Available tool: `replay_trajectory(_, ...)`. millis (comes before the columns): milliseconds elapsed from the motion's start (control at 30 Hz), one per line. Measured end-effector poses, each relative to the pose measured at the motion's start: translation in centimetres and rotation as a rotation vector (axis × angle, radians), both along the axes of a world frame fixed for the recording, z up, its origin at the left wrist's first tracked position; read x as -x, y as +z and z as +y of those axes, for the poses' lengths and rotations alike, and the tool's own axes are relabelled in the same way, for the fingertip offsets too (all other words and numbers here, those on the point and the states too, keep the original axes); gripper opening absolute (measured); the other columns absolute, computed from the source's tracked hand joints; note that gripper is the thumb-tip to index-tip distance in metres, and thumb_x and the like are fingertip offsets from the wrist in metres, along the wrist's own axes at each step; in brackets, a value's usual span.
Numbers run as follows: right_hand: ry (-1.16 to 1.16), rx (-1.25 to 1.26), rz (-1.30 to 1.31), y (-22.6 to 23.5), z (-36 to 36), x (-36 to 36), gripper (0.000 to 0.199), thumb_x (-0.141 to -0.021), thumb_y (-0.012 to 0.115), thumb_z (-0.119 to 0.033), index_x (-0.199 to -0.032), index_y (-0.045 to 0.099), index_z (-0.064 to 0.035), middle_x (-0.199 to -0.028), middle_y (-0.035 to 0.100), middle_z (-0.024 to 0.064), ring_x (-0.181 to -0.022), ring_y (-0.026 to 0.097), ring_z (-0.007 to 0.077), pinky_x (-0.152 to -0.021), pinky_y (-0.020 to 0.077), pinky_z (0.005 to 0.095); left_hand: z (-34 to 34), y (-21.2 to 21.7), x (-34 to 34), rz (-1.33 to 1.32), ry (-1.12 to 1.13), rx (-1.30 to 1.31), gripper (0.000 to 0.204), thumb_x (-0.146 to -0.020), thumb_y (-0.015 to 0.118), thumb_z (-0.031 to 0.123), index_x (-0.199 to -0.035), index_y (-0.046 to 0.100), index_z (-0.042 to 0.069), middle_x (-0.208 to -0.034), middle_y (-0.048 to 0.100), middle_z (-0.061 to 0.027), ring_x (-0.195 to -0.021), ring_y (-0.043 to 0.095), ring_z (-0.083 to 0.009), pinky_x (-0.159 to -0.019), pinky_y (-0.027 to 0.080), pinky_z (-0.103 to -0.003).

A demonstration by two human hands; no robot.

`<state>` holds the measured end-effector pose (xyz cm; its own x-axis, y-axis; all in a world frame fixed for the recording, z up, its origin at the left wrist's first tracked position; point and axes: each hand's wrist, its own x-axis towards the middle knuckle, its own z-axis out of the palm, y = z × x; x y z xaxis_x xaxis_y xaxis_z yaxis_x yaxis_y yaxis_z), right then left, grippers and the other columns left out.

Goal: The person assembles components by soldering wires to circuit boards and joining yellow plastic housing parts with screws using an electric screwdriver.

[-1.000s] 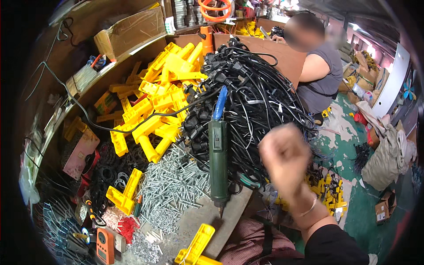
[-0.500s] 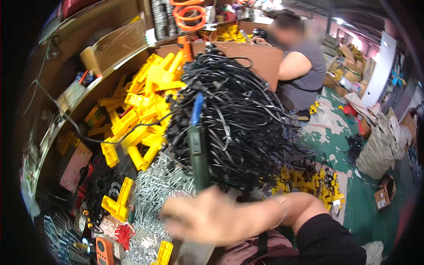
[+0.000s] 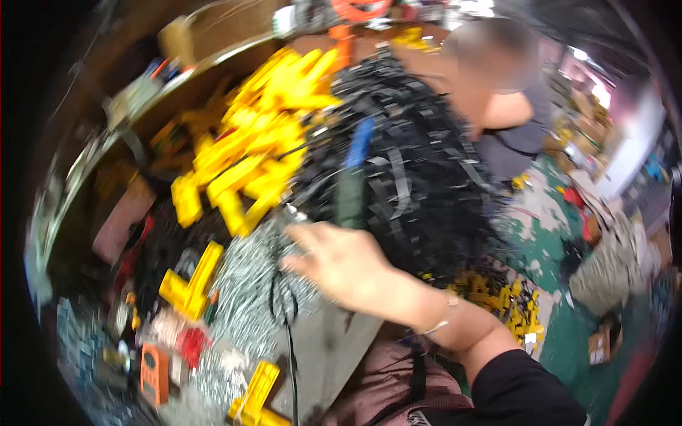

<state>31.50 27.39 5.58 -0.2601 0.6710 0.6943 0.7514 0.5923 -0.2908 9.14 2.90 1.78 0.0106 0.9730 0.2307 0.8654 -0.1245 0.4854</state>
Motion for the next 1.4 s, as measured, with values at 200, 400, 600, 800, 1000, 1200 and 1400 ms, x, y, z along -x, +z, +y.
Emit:
replay_trajectory(200,0.489,0.733,-0.006,7.4,-7.1,-3.5,0.046,-0.076,0.076,-0.02,-0.117,0.062,-0.0078,-0.077,0.064,0.0122,-0.064,0.064,0.0231,-0.062,0.052,0.0301,2.3,0.0,0.4,0.194,0.064,0.018,0.03,-0.056,0.06,-0.003,-0.085,0.064,0.005,-0.065,0.059,-0.0097,-0.055,0.057,-0.0291,-0.052,0.044,-0.039)
replay_trajectory(400,0.894,0.803,-0.256,4.2,-8.1,-1.1,0.057,-0.076,0.074,-0.028,-0.128,0.056,-0.0097,-0.119,0.061,0.0116,-0.096,0.065,0.0289,-0.081,0.0531,0.0379,3.5,0.7,0.6,-0.091,-0.184,0.185,0.035,-0.062,0.065,0.004,-0.098,0.064,0.005,-0.07,0.061,-0.0086,-0.057,0.06,-0.0276,-0.053,0.048,-0.038)
replay_trajectory(600,1.066,0.615,-0.4,-0.7,-9.5,4.8,0.037,-0.081,0.066,-0.021,-0.115,0.06,-0.0084,-0.094,0.06,0.0058,-0.085,0.063,0.022,-0.073,0.0522,0.0331,2.8,2.0,2.3,-0.141,-0.285,0.128,0.022,-0.072,0.063,0.01,-0.093,0.062,0.005,-0.071,0.057,-0.0041,-0.061,0.06,-0.0203,-0.055,0.047,-0.033)
replay_trajectory(800,1.101,0.663,-0.306,-0.5,-9.6,7.4,0.018,-0.081,0.067,-0.017,-0.095,0.061,-0.0077,-0.075,0.054,0.0043,-0.064,0.06,0.0209,-0.057,0.0499,0.0311,2.4,1.9,3.1,-0.135,-0.195,0.013,0.036,-0.056,0.069,0.001,-0.091,0.064,0.005,-0.071,0.06,-0.0062,-0.062,0.06,-0.022,-0.055,0.045,-0.032)
replay_trajectory(1000,0.989,0.818,0.038,-3.0,-8.9,8.4,0.015,-0.081,0.067,-0.011,-0.095,0.062,-0.0082,-0.073,0.059,0.0069,-0.06,0.061,0.0241,-0.051,0.0476,0.0325,3.8,3.2,5.6,-0.07,-0.157,0.025,0.022,-0.064,0.07,0.008,-0.084,0.062,0.004,-0.07,0.058,-0.0051,-0.06,0.059,-0.0208,-0.053,0.044,-0.031)
replay_trajectory(1200,0.878,0.854,0.306,-3.6,-8.3,8.6,0.006,-0.083,0.064,-0.008,-0.084,0.062,-0.0025,-0.075,0.061,0.0098,-0.061,0.063,0.0195,-0.053,0.0479,0.0285,7.2,2.0,8.9,-0.386,0.09,0.011,0.043,-0.067,0.059,-0.003,-0.109,0.066,0.003,-0.077,0.068,-0.0101,-0.071,0.067,-0.0201,-0.066,0.052,-0.031)
replay_trajectory(1400,0.806,1.331,1.108,-4.8,-8.3,8.7,0.015,-0.089,0.053,-0.006,-0.08,0.058,0.0044,-0.078,0.059,0.0096,-0.063,0.061,0.0123,-0.052,0.0472,0.0225,14.4,-0.2,9.5,0.139,-0.149,0.015,0.038,-0.066,0.054,-0.01,-0.102,0.063,0.002,-0.09,0.063,-0.0125,-0.087,0.059,-0.0318,-0.077,0.049,-0.039)
